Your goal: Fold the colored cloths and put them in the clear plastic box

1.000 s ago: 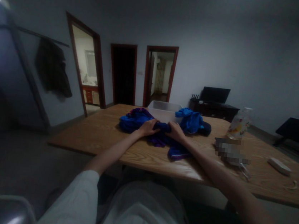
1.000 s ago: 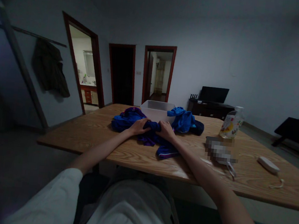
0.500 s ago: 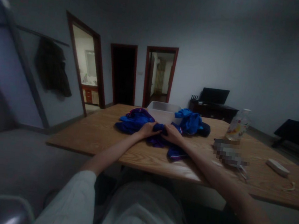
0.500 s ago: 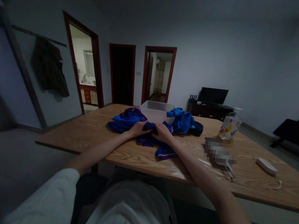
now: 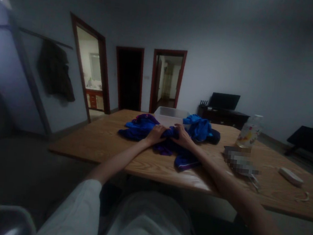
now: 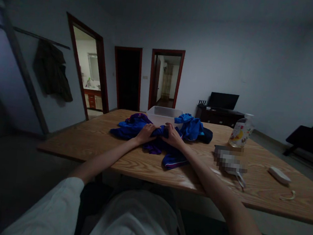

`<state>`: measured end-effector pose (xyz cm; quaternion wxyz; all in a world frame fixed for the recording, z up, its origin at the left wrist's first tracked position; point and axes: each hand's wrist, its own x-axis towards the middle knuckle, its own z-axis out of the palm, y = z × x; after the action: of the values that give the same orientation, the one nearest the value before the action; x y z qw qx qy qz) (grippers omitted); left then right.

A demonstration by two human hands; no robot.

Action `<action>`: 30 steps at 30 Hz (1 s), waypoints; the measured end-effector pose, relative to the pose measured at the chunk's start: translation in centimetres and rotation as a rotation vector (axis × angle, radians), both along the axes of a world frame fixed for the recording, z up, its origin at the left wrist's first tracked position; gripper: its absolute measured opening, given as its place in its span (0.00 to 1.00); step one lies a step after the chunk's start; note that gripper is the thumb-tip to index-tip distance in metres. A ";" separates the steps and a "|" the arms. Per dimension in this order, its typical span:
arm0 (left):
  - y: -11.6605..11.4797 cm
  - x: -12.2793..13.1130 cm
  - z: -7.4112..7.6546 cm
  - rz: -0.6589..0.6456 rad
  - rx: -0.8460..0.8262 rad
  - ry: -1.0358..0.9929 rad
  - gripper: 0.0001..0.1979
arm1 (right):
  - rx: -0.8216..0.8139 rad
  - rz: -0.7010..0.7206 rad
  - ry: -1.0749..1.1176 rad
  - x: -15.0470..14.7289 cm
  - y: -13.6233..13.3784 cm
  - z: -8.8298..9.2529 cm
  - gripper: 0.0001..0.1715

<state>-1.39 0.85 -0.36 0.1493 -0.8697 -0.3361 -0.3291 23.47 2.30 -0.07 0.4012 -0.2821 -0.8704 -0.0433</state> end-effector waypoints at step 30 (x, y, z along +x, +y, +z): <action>-0.2 0.8 -1.1 0.047 -0.265 -0.216 0.30 | 0.216 -0.165 -0.093 -0.8 -2.0 0.7 0.22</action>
<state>-0.58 0.68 -1.42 0.0040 -0.8333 -0.4109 -0.3699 22.70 0.25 0.65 0.3836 -0.3056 -0.8521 -0.1827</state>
